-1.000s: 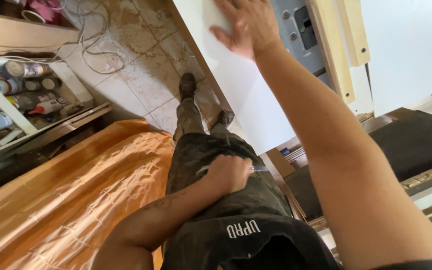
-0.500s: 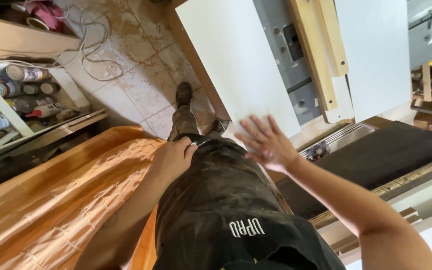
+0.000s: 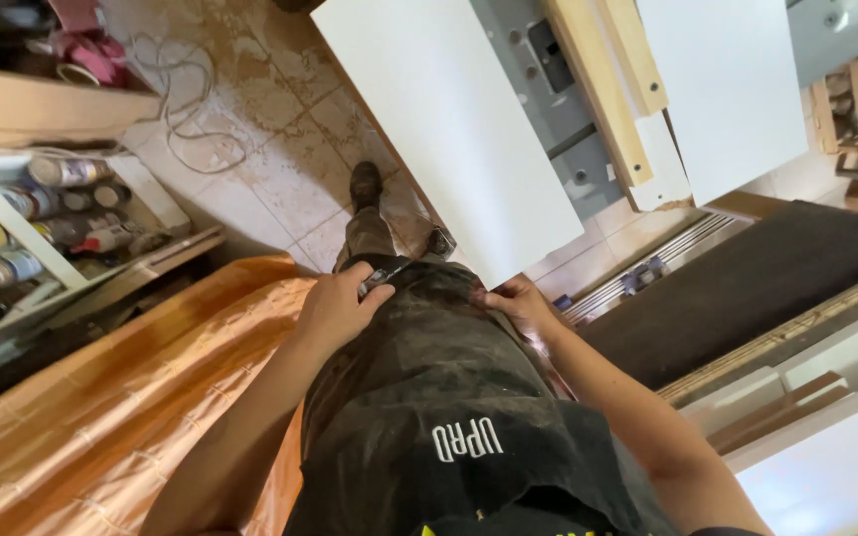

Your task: Trimming excess edge banding from melamine boards using a utility knife and smoothing the edges with a sanding block.

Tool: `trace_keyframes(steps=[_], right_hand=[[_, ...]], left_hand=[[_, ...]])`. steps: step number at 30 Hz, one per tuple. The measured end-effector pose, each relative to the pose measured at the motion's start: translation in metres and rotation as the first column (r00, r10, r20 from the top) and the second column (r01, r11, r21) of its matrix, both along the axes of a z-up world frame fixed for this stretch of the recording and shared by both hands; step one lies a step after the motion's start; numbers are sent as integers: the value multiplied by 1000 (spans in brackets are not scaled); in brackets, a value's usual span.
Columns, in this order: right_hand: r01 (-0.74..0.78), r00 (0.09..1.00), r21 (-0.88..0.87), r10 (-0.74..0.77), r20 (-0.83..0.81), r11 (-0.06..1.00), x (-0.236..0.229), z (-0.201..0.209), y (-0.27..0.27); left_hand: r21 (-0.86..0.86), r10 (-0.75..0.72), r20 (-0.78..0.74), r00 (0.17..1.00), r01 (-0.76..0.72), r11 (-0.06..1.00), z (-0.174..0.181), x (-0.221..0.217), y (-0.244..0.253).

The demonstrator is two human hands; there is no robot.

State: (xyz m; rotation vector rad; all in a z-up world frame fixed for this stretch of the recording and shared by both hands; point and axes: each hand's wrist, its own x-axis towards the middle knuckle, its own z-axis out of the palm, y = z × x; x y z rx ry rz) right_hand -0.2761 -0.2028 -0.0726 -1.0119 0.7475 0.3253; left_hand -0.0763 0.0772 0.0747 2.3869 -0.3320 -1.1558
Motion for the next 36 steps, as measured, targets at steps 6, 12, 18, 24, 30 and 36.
trace_keyframes(steps=[6, 12, 18, 24, 30, 36], right_hand=[[-6, 999, -115, 1, -47, 993, -12, -30, -8], [-148, 913, -920, 407, 14, 364, -19, -10, -39], [325, 663, -946, 712, 233, 8, 72, 67, -55], [-193, 571, -977, 799, -190, -94, 118, 75, -60], [-213, 563, -968, 793, -232, -132, 121, 67, -59], [-229, 574, -960, 775, -265, -159, 123, 70, -57]], left_hand=[[50, -50, 22, 999, 49, 998, 19, -8, -4], [-4, -314, 169, 934, 319, 948, -2, -29, -5], [204, -642, 564, 519, 666, 718, -4, -72, -48], [173, -624, 635, 457, 703, 690, -47, -112, -91], [280, -516, 23, 856, 490, 826, -29, -101, -124], [322, -490, 20, 871, 458, 829, -32, -109, -126]])
